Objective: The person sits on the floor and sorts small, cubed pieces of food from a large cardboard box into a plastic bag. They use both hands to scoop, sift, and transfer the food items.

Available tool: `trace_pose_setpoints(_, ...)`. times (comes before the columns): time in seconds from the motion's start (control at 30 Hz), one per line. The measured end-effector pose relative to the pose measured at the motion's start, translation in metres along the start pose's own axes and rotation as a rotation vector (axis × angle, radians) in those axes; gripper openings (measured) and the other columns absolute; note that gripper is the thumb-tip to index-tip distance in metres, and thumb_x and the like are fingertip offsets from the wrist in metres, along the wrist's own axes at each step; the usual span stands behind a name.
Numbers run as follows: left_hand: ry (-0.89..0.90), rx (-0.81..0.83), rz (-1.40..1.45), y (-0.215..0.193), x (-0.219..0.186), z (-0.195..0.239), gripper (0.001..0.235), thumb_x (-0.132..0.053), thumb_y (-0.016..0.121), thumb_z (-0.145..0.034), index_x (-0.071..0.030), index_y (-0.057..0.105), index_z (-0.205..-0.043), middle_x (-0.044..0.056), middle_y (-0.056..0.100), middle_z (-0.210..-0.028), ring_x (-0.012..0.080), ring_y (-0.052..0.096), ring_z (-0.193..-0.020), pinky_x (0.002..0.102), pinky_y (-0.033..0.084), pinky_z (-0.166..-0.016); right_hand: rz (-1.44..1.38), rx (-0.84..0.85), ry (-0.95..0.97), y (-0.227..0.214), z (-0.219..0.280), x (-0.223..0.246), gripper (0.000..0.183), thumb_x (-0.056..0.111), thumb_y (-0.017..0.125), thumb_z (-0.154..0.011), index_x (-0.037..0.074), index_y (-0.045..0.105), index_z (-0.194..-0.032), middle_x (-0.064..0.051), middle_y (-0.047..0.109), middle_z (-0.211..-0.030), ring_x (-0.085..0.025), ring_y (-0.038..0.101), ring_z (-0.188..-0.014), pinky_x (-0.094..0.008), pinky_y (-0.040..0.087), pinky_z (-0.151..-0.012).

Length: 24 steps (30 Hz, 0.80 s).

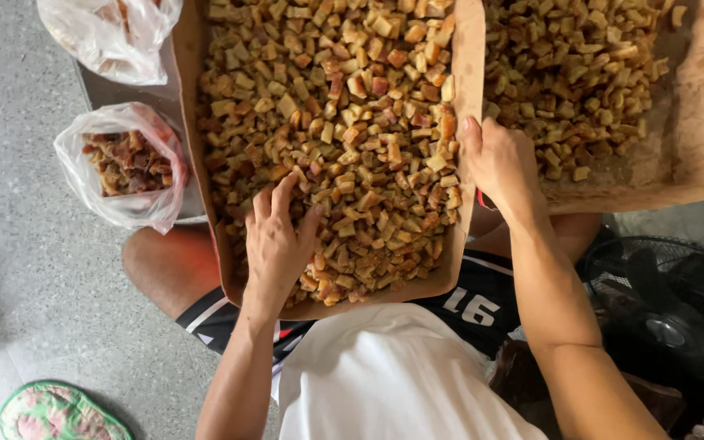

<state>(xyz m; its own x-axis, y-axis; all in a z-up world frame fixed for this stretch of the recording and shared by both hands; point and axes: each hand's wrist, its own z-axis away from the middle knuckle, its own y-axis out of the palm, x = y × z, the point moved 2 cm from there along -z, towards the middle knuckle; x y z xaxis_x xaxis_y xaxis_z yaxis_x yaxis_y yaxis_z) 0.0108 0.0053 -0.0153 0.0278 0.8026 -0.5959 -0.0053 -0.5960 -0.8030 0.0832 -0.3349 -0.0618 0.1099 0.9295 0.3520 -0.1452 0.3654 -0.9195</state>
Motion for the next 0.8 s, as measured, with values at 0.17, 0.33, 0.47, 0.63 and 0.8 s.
trace_pose_setpoints(0.17, -0.254, 0.125, 0.024, -0.005, 0.011, 0.005, 0.044, -0.033, 0.073, -0.095, -0.006, 0.058, -0.126, 0.024, 0.071, -0.102, 0.0418, 0.069, -0.086, 0.048, 0.057, -0.074, 0.028, 0.030, -0.075, -0.012, 0.028, -0.002, 0.051, 0.040, 0.045, -0.113, 0.000, 0.063, -0.086, -0.023, 0.064, -0.066, -0.038, 0.064, -0.058, -0.050, 0.050, -0.055)
trace_pose_setpoints(0.33, -0.211, 0.038, 0.142, 0.003, 0.026, 0.016, 0.035, -0.030, 0.070, -0.099, -0.005, 0.060, -0.120, 0.023, 0.073, -0.098, 0.0405, 0.072, -0.082, 0.046, 0.058, -0.065, 0.051, 0.243, 0.141, -0.011, 0.066, -0.005, 0.050, 0.042, 0.042, -0.113, 0.000, 0.063, -0.094, -0.023, 0.066, -0.068, -0.038, 0.066, -0.061, -0.052, 0.053, -0.060)
trace_pose_setpoints(0.47, -0.190, -0.034, 0.178, 0.000, 0.033, 0.007, 0.022, -0.026, 0.064, -0.104, -0.008, 0.065, -0.116, 0.018, 0.069, -0.109, 0.0335, 0.073, -0.084, 0.041, 0.061, -0.070, 0.111, 0.007, -0.103, -0.028, 0.082, 0.013, 0.046, 0.037, 0.049, -0.114, -0.004, 0.062, -0.129, -0.025, 0.070, -0.106, -0.039, 0.065, -0.088, -0.051, 0.053, -0.078)
trace_pose_setpoints(0.63, 0.029, -0.077, -0.079, -0.013, 0.024, -0.031, 0.032, -0.023, 0.071, -0.100, -0.006, 0.067, -0.126, 0.018, 0.064, -0.121, 0.0389, 0.064, -0.102, 0.048, 0.055, -0.086, 0.320, -0.230, -0.239, -0.039, 0.065, 0.037, 0.051, 0.035, 0.069, -0.106, -0.003, 0.062, -0.138, -0.019, 0.068, -0.122, -0.030, 0.055, -0.097, -0.042, 0.049, -0.084)
trace_pose_setpoints(0.8, 0.027, -0.097, -0.177, -0.028, 0.039, -0.060, 0.041, -0.026, 0.075, -0.095, -0.006, 0.068, -0.130, 0.023, 0.060, -0.124, 0.0434, 0.061, -0.107, 0.049, 0.053, -0.085, 0.521, -0.430, -0.335, -0.041, -0.001, 0.034, 0.042, 0.031, 0.080, -0.097, 0.006, 0.074, -0.131, -0.012, 0.067, -0.100, -0.026, 0.054, -0.095, -0.041, 0.047, -0.082)
